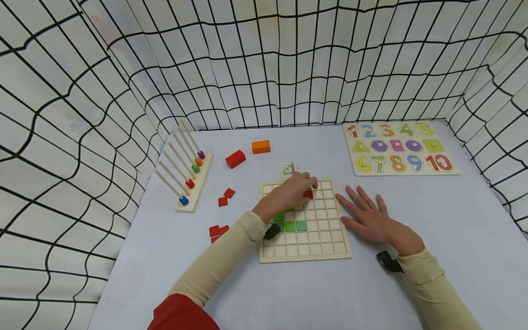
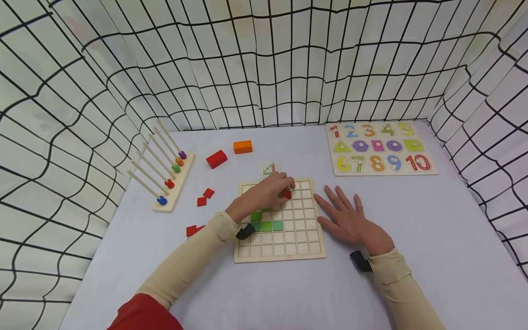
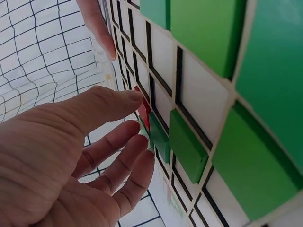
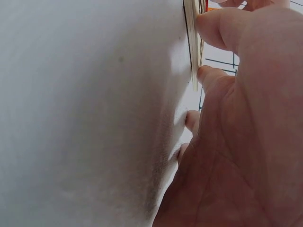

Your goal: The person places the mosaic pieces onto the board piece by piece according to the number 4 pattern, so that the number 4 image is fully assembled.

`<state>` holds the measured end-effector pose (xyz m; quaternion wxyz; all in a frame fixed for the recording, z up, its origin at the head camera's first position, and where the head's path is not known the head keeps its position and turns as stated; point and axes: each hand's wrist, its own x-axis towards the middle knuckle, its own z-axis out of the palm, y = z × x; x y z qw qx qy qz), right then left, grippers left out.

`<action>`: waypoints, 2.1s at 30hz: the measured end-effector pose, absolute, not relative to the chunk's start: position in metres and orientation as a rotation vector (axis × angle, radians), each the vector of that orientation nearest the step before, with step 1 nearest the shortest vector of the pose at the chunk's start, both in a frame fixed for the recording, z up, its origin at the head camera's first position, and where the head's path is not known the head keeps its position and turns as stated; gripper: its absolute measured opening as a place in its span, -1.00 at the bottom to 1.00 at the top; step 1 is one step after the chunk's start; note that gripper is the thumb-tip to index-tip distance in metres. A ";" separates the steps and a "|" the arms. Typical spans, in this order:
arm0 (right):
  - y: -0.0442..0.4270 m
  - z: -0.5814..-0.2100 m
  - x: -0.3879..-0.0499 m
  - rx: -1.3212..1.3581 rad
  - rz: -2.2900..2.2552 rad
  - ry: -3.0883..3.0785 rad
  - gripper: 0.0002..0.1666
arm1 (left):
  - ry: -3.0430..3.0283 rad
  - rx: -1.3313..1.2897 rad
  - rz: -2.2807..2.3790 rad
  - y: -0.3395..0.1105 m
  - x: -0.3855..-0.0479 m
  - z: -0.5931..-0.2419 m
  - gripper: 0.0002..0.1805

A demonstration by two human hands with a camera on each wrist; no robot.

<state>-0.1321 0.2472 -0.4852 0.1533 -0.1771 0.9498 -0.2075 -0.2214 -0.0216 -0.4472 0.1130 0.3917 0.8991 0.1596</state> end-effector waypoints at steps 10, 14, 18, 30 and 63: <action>0.246 -0.484 -0.132 -0.507 -0.610 2.717 -0.17 | 2.679 0.998 0.581 -0.054 -0.215 -0.444 -0.69; 0.247 -0.486 -0.133 -0.505 -0.596 2.723 -0.17 | 2.708 0.908 0.600 -0.072 -0.213 -0.446 -0.69; 0.248 -0.488 -0.133 -0.512 -0.617 2.734 -0.17 | 2.729 0.842 0.599 -0.088 -0.211 -0.447 -0.69; 0.248 -0.488 -0.133 -0.511 -0.622 2.718 -0.17 | 2.803 0.728 0.626 -0.129 -0.208 -0.448 -0.69; 0.248 -0.486 -0.132 -0.504 -0.605 2.707 -0.16 | 2.876 0.340 0.492 -0.197 -0.212 -0.451 -0.76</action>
